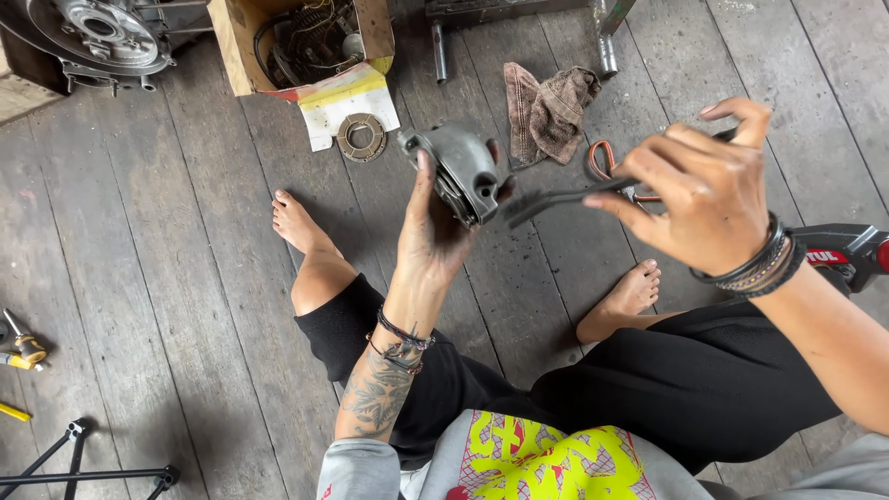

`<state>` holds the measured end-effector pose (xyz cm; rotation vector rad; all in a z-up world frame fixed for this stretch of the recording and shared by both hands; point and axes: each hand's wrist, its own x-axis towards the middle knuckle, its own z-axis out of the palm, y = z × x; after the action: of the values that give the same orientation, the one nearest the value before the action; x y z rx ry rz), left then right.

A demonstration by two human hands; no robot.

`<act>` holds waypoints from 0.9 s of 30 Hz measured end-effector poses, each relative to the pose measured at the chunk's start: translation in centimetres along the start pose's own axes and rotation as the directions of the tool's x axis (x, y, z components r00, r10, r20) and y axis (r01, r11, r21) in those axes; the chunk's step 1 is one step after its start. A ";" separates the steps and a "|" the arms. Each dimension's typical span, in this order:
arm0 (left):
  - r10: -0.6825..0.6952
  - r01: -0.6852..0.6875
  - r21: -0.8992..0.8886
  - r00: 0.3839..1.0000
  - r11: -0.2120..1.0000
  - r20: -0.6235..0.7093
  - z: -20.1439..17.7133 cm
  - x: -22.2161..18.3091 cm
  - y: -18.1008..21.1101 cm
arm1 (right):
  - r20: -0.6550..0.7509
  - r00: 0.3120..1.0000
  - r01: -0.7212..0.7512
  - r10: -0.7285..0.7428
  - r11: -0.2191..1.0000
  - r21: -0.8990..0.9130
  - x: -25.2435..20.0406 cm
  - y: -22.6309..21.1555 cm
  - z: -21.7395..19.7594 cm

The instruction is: Cleaning a motorcycle engine component using a brush and a cloth to remove dirt and grime.

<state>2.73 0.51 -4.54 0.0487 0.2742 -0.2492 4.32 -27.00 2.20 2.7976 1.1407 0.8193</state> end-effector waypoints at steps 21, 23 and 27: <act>0.144 0.020 0.415 0.922 0.909 -0.360 3.1 -0.4 -1.4 | -0.145 0.989 0.023 -0.024 1.000 -0.003 -0.3 1.8 -3.6; 0.176 -0.012 0.410 0.914 0.912 -0.366 1.7 0.0 -1.7 | -0.184 0.982 0.050 -0.047 0.999 0.017 0.0 0.8 -3.2; 0.237 -0.056 0.408 0.881 0.911 -0.409 0.8 0.5 -1.8 | -0.192 0.977 0.104 -0.094 0.994 0.042 -0.1 0.9 -2.8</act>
<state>2.99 -1.47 -3.90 0.5257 0.6824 -0.1301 3.51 -28.23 4.75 2.7242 1.3343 1.0807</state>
